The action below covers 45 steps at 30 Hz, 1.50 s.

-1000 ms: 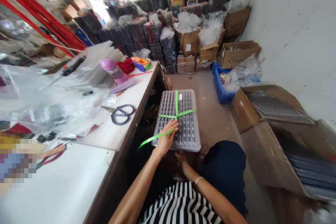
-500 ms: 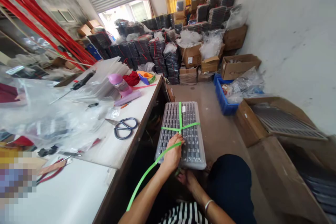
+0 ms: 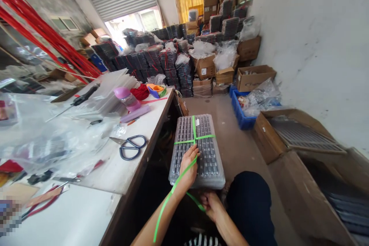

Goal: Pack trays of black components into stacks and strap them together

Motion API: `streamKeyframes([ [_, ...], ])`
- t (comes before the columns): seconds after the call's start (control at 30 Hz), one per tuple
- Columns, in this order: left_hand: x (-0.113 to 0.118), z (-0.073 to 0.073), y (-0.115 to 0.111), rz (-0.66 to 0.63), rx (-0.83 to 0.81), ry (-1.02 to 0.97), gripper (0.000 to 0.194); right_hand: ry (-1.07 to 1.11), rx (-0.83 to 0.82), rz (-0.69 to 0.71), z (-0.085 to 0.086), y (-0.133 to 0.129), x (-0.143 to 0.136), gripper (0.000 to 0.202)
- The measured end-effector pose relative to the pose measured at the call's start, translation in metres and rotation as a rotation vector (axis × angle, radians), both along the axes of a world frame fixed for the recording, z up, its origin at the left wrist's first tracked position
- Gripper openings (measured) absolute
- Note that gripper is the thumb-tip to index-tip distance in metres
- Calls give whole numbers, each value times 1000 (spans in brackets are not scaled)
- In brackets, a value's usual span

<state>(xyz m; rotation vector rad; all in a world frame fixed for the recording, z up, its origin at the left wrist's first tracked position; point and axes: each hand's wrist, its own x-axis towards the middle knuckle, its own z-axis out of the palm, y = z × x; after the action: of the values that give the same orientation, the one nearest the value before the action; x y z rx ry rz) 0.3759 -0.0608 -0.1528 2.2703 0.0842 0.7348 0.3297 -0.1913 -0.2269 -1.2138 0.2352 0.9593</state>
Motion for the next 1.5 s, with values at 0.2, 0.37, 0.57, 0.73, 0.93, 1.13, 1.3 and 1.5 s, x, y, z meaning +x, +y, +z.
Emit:
streamKeyframes([
  [0.2,27,0,-23,49,-106,21,33,21,-127,-38,12,-21,25,15],
  [0.37,19,9,-22,-14,-97,6,24,-20,-199,-37,24,-27,16,11],
  [0.57,13,25,-19,-32,7,26,33,23,51,104,93,-51,-19,28],
  [0.73,17,26,-24,-34,72,78,39,-346,150,264,128,-70,-13,40],
  [0.93,13,27,-25,-86,168,51,37,-1132,-175,297,131,-69,9,24],
  [1.13,12,25,-25,-60,182,8,35,-692,159,74,132,-48,-21,49],
  [1.3,18,21,-24,-59,151,-31,30,-560,57,299,136,-63,-62,59],
  [1.5,20,16,-22,-37,103,-13,33,-974,-70,638,154,-77,-44,51],
])
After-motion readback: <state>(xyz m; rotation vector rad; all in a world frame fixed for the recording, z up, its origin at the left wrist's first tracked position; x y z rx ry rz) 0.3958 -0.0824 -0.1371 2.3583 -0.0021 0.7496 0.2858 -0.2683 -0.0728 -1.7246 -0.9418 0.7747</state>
